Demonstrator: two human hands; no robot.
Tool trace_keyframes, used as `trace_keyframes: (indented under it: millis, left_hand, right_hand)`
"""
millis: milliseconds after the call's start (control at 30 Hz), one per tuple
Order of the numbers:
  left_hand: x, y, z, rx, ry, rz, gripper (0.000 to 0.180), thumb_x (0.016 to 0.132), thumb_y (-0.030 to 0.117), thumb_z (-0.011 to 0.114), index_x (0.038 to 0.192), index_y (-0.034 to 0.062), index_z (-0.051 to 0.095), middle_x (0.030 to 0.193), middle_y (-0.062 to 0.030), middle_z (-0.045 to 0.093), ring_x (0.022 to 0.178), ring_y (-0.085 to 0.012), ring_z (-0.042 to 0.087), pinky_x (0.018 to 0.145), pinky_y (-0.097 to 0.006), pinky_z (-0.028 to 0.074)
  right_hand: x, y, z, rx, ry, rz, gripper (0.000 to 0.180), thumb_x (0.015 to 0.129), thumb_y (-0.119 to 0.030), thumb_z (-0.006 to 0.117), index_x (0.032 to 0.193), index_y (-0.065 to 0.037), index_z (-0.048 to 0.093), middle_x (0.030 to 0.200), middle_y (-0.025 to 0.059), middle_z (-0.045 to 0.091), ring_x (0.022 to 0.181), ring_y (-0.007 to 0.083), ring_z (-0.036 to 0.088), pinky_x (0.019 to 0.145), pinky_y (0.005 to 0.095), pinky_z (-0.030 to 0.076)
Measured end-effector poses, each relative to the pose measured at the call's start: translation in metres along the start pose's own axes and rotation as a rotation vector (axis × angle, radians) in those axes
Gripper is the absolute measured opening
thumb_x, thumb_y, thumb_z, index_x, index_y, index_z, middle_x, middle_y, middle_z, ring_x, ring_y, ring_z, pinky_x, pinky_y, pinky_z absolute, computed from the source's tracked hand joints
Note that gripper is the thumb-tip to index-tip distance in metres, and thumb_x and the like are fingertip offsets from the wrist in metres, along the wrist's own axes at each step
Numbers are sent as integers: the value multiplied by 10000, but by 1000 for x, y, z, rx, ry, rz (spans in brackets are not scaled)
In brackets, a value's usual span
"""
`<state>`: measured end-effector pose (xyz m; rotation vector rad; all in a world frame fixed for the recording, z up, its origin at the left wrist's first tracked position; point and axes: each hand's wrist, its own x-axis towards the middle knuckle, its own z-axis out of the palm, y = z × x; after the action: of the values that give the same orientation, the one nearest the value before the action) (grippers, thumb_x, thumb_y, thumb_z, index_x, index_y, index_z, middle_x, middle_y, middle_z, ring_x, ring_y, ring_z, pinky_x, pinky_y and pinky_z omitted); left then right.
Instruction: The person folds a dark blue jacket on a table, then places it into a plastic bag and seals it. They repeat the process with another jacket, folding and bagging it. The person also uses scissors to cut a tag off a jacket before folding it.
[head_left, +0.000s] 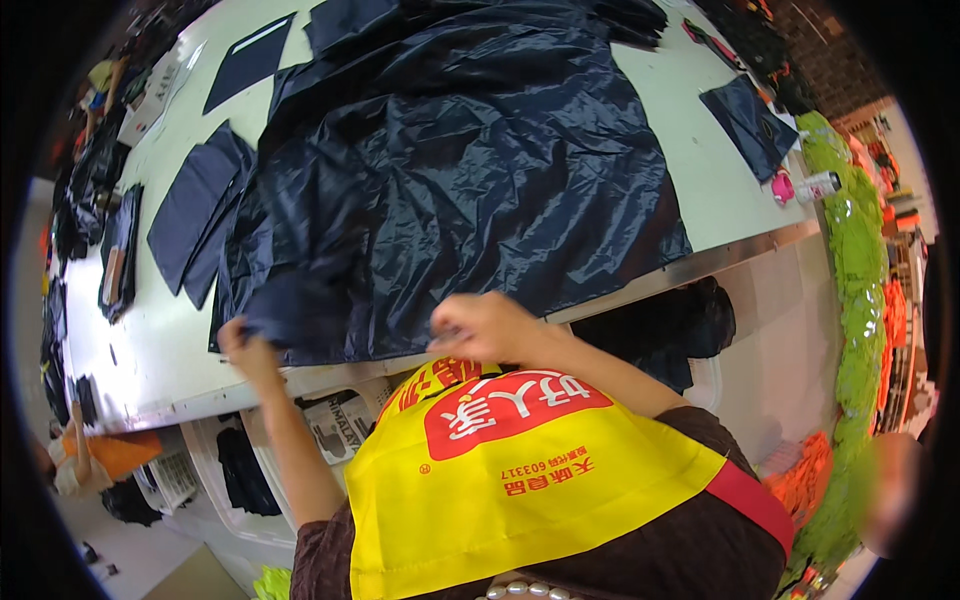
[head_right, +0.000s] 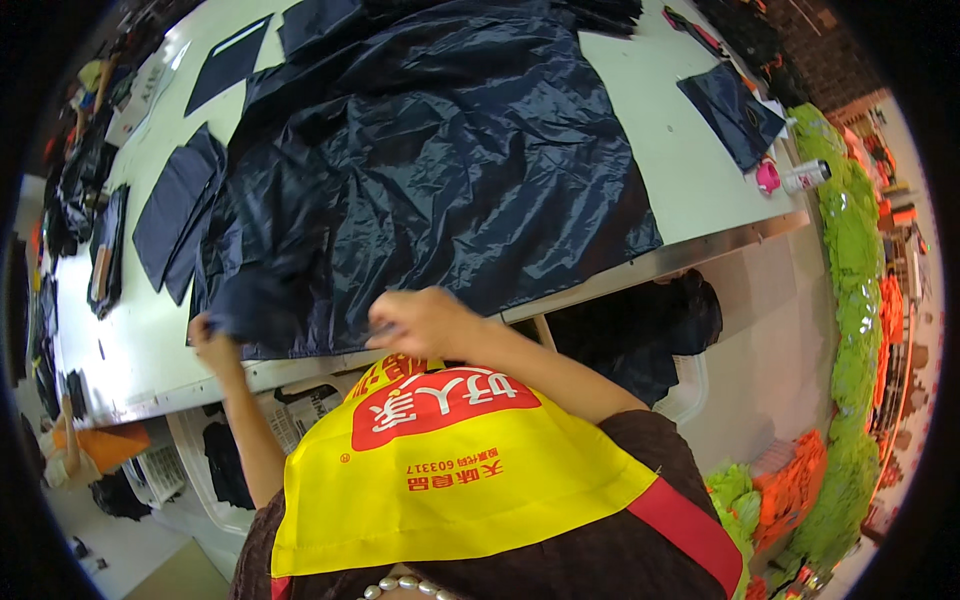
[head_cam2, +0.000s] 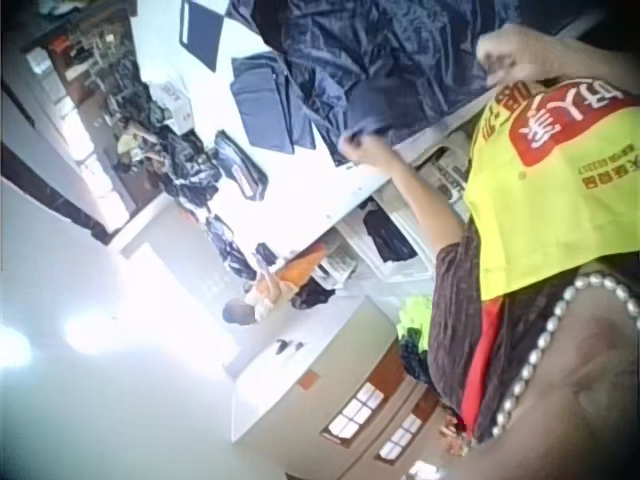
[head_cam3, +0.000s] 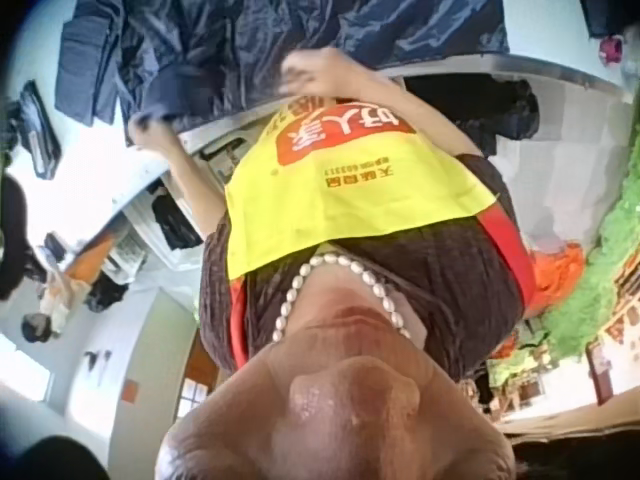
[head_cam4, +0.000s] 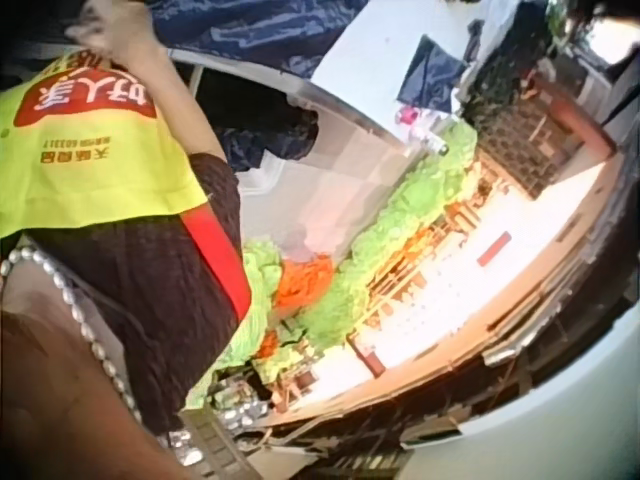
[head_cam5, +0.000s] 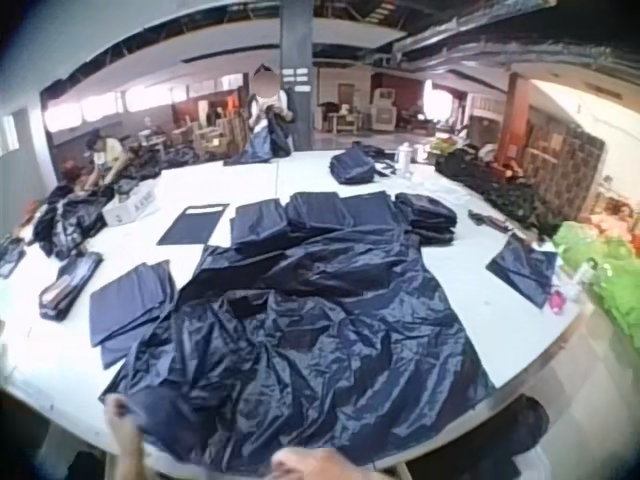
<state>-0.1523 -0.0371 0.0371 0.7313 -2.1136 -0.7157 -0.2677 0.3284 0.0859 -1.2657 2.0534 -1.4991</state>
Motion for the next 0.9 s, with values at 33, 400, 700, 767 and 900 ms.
trace_keyframes:
  millis: [33, 400, 700, 767, 900]
  left_hand:
    - [19, -25, -26, -507, 103, -509, 338, 723, -36, 508, 1053, 19, 562, 947, -89, 568, 823, -206, 550, 800, -298, 464]
    - [-89, 196, 100, -271, -1036, 391, 229, 784, 63, 673, 1011, 77, 655, 972, -107, 639, 942, -192, 621, 813, -303, 492]
    - [-151, 237, 220, -268, -1232, 969, 266, 764, 144, 646, 998, 18, 633, 1006, -153, 633, 958, -318, 597, 831, -369, 491]
    - [-143, 233, 227, -278, -1311, 814, 214, 775, 115, 608, 973, 36, 619, 937, -159, 641, 878, -325, 616, 762, -398, 506]
    - [-119, 239, 236, -235, -946, 577, 171, 851, 118, 550, 992, 35, 601, 940, -171, 633, 854, -370, 616, 734, -421, 505]
  right_hand:
    - [-11, 3, -24, -42, 80, 175, 207, 787, -202, 724, 876, -54, 608, 802, 109, 625, 664, 216, 635, 598, 290, 497]
    - [-216, 121, -222, -787, 564, 557, 320, 724, -8, 600, 1034, -81, 568, 1173, 109, 506, 897, 332, 599, 761, 364, 495]
    - [-214, 147, -238, -887, 226, 356, 103, 806, -91, 590, 904, -67, 567, 905, 105, 611, 787, 333, 605, 663, 390, 495]
    - [-211, 154, -241, -850, 277, 361, 77, 829, -109, 581, 886, -62, 558, 883, 114, 616, 776, 339, 606, 654, 399, 490]
    - [-188, 152, -237, -829, 400, 404, 95, 852, -137, 585, 914, -65, 576, 888, 117, 620, 778, 339, 605, 652, 401, 488]
